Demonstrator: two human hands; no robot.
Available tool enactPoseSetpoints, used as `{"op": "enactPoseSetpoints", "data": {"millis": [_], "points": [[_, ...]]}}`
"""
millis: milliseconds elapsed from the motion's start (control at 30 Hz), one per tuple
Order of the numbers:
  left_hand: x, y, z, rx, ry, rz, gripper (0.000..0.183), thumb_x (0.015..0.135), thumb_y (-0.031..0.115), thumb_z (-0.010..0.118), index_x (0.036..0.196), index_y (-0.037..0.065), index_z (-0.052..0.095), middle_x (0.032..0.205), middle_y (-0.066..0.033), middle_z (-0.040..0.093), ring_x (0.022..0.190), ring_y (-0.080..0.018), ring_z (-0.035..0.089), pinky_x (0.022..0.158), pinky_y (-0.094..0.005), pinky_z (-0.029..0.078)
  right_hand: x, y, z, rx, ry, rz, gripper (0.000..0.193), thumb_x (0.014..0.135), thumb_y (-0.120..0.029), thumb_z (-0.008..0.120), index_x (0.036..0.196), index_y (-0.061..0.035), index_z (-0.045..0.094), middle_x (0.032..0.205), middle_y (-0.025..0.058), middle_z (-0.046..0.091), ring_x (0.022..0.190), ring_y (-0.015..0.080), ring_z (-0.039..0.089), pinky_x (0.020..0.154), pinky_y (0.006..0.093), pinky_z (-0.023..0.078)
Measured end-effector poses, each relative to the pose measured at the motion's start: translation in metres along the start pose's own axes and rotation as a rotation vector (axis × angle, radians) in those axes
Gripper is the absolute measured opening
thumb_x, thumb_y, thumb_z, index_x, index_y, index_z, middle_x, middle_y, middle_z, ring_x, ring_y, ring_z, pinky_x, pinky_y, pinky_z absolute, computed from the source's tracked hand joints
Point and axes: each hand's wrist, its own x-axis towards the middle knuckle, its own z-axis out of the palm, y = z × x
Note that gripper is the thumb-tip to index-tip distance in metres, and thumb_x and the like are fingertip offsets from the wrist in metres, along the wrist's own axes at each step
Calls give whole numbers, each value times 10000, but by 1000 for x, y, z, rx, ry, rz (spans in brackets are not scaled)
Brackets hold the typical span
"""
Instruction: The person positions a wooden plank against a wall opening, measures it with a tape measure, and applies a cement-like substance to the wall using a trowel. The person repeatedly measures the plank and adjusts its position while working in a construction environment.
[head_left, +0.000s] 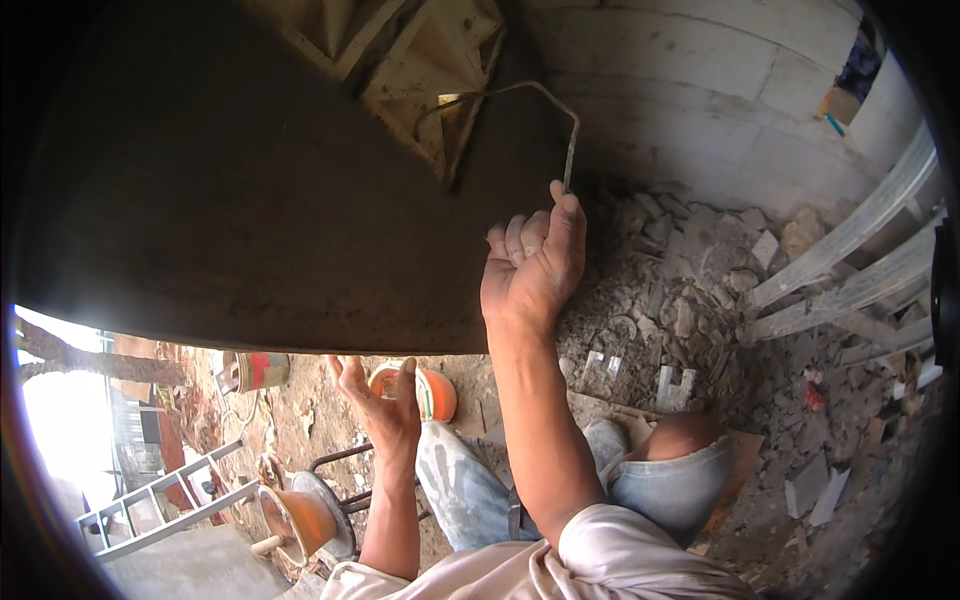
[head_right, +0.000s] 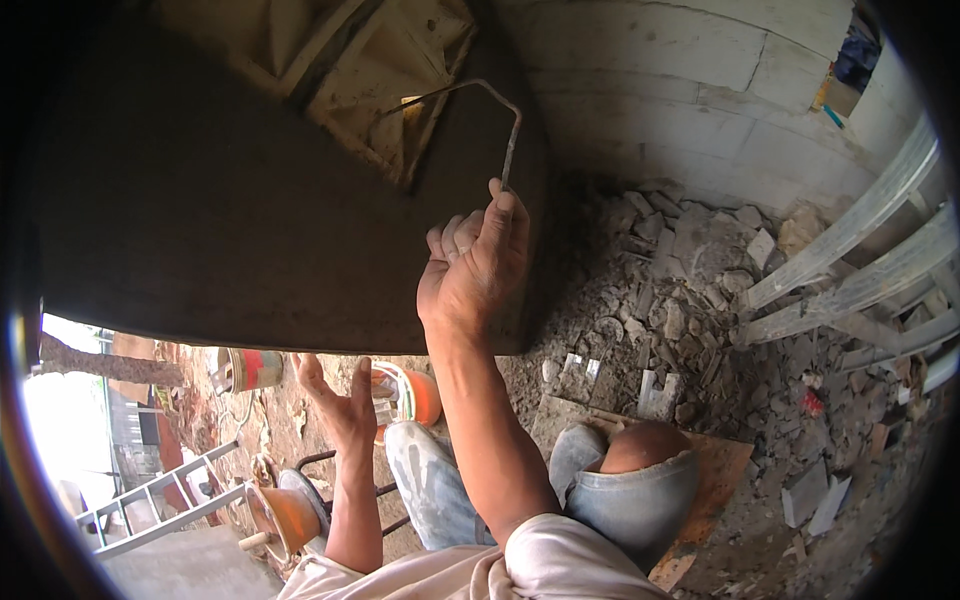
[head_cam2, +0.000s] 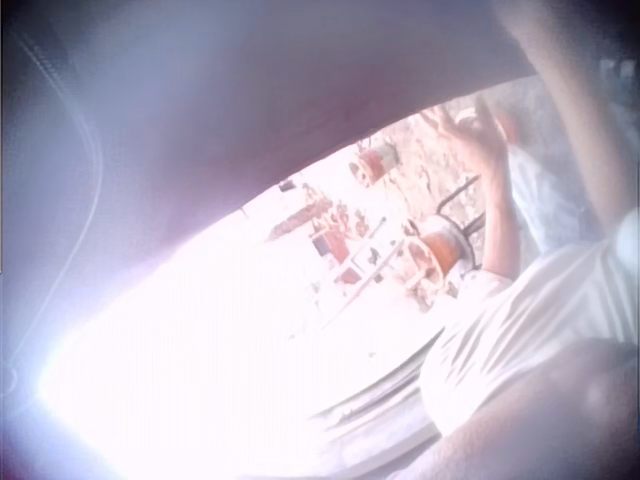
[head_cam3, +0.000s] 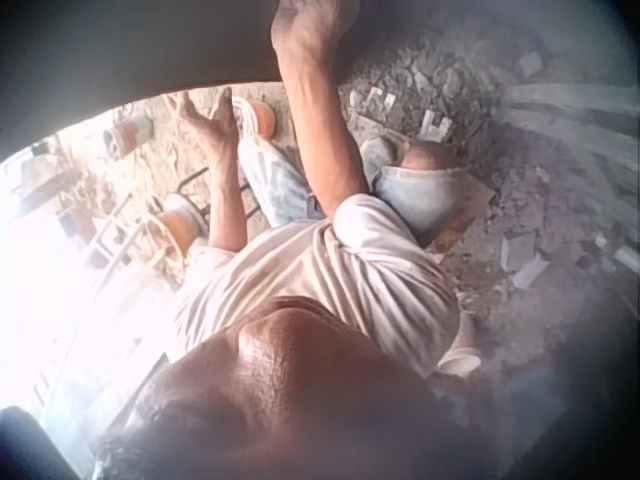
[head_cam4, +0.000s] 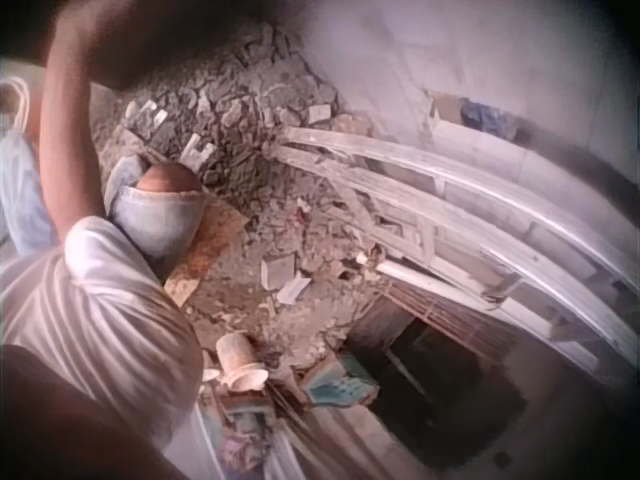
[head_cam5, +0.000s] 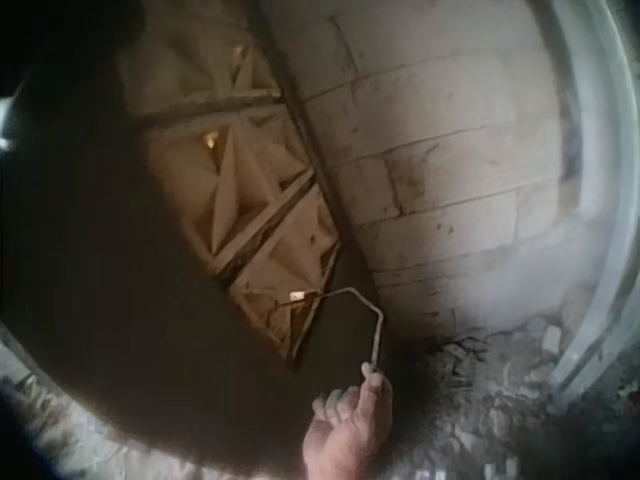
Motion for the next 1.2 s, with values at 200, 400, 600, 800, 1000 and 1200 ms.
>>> {"op": "enactPoseSetpoints", "data": {"millis": [200, 400, 600, 800, 1000, 1200], "points": [[2, -14, 20, 149, 49, 122, 965, 794, 85, 873, 1505, 36, 222, 1591, -320, 218, 1512, -501, 156, 1145, -541, 329, -5, 9, -7, 0, -10, 1, 325, 1042, -393, 606, 1196, -109, 574, 634, -84, 287, 543, 42, 288, 536, 229, 294], [0, -24, 29, 211, 80, 137, 1044, 731, 171, 932, 1488, 30, 228, 1565, -339, 278, 1488, -554, 167, 1126, -607, 310, -20, 26, -16, 28, -47, -35, 477, 995, -510, 627, 1260, -120, 554, 688, -65, 412, 635, 62, 417, 637, 254, 398], [-2, -37, 36, 151, 76, 152, 1071, 711, 206, 948, 1490, 44, 232, 1578, -335, 270, 1492, -549, 163, 1133, -654, 269, -30, 36, -23, -138, 23, -47, 639, 962, -574, 622, 1388, -110, 516, 701, -31, 464, 710, 109, 492, 846, 330, 480], [-2, -37, 39, 192, 71, 205, 1116, 700, 222, 956, 1502, 26, 205, 1577, -317, 253, 1485, -554, 169, 1131, -676, 257, -32, 36, -21, -146, -4, -73, 603, 980, -525, 628, 1390, -97, 519, 675, -55, 329, 617, 78, 358, 792, 338, 510], [-2, -34, 37, 187, 48, 206, 1159, 671, 241, 975, 1492, -10, 197, 1507, -288, 289, 1454, -577, 189, 1125, -696, 234, -35, 35, -9, -203, 79, -54, 478, 1071, -450, 500, 1344, -59, 532, 670, -57, 302, 561, 74, 298, 632, 296, 471], [-6, -42, 40, 179, 72, 209, 1179, 643, 215, 980, 1496, -5, 196, 1534, -316, 284, 1459, -571, 184, 1139, -679, 206, -43, 29, -5, -239, 114, -9, 367, 1107, -325, 381, 1244, -33, 554, 616, -51, 291, 497, 83, 274, 540, 289, 410]]}}
